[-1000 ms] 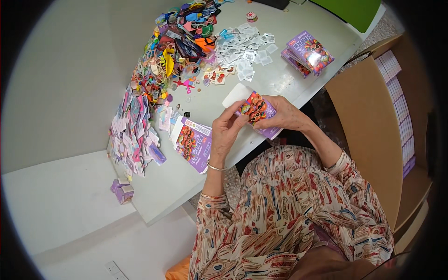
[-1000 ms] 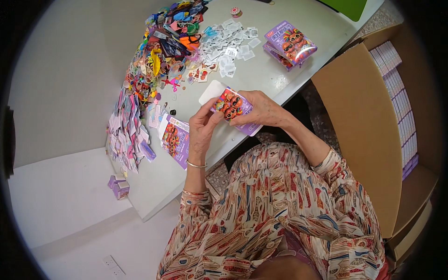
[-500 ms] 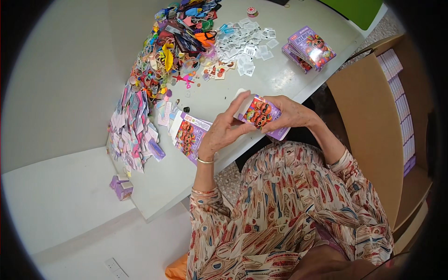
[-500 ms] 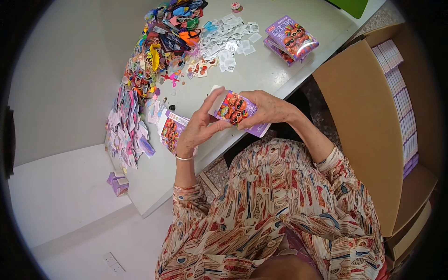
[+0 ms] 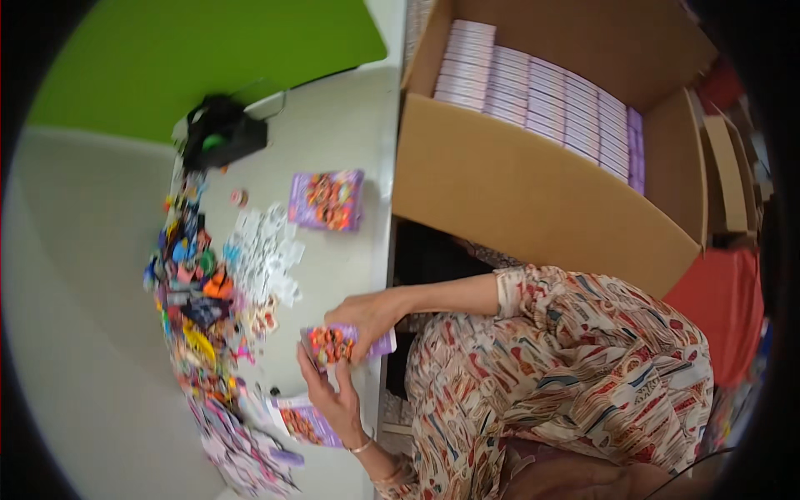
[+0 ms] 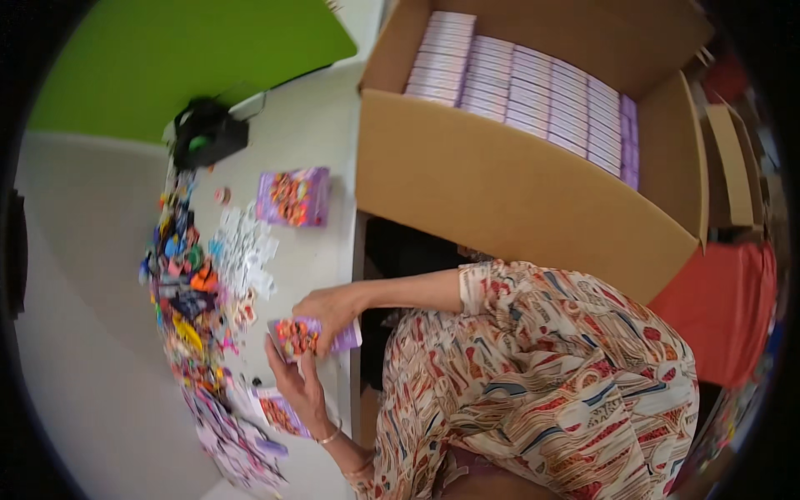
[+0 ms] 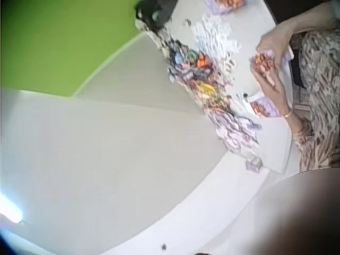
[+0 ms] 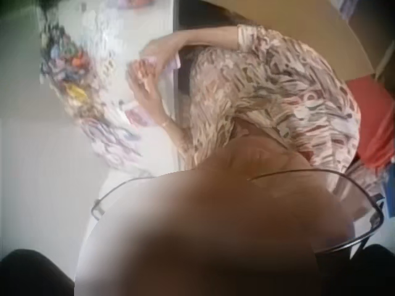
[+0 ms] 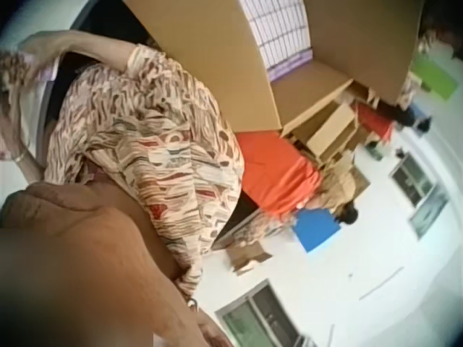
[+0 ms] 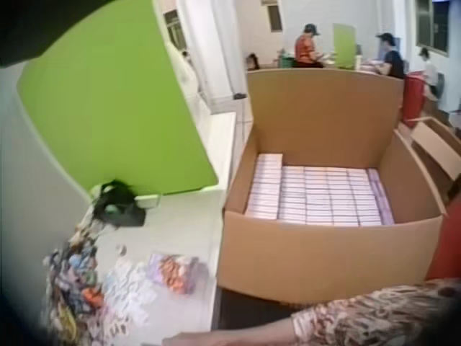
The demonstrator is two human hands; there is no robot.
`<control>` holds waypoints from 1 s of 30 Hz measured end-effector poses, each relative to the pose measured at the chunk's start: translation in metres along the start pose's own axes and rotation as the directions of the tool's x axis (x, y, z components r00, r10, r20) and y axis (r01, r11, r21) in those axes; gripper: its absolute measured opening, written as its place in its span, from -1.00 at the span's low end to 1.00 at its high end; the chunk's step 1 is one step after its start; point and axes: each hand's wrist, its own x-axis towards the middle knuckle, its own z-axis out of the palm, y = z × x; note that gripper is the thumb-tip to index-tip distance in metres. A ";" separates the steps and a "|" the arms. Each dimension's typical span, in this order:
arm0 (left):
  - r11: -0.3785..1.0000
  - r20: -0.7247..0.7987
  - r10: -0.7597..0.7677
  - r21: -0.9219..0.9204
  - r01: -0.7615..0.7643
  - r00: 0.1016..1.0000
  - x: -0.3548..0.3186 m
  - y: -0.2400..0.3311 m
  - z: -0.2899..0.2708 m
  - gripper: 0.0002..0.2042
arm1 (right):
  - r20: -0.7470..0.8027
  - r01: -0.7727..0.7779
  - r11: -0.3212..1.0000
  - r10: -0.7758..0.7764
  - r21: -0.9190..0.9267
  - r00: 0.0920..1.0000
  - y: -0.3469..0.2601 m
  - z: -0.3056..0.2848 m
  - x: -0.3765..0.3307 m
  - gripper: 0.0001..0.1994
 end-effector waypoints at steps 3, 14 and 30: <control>0.992 -0.001 -0.092 -0.092 0.091 0.996 0.008 0.021 0.006 -0.59 | 0.076 -0.014 0.993 0.004 0.121 0.997 0.000 -0.007 -0.008 -0.38; 0.728 0.003 -0.466 -0.566 0.386 0.885 0.016 0.021 -0.015 -0.64 | 0.133 0.021 1.000 -0.024 0.024 0.991 -0.001 0.001 0.000 -0.33; 0.975 -0.203 0.045 0.224 0.002 0.978 -0.017 0.004 0.009 -0.66 | 0.167 -0.004 1.000 -0.001 0.027 0.986 -0.005 0.001 -0.002 -0.40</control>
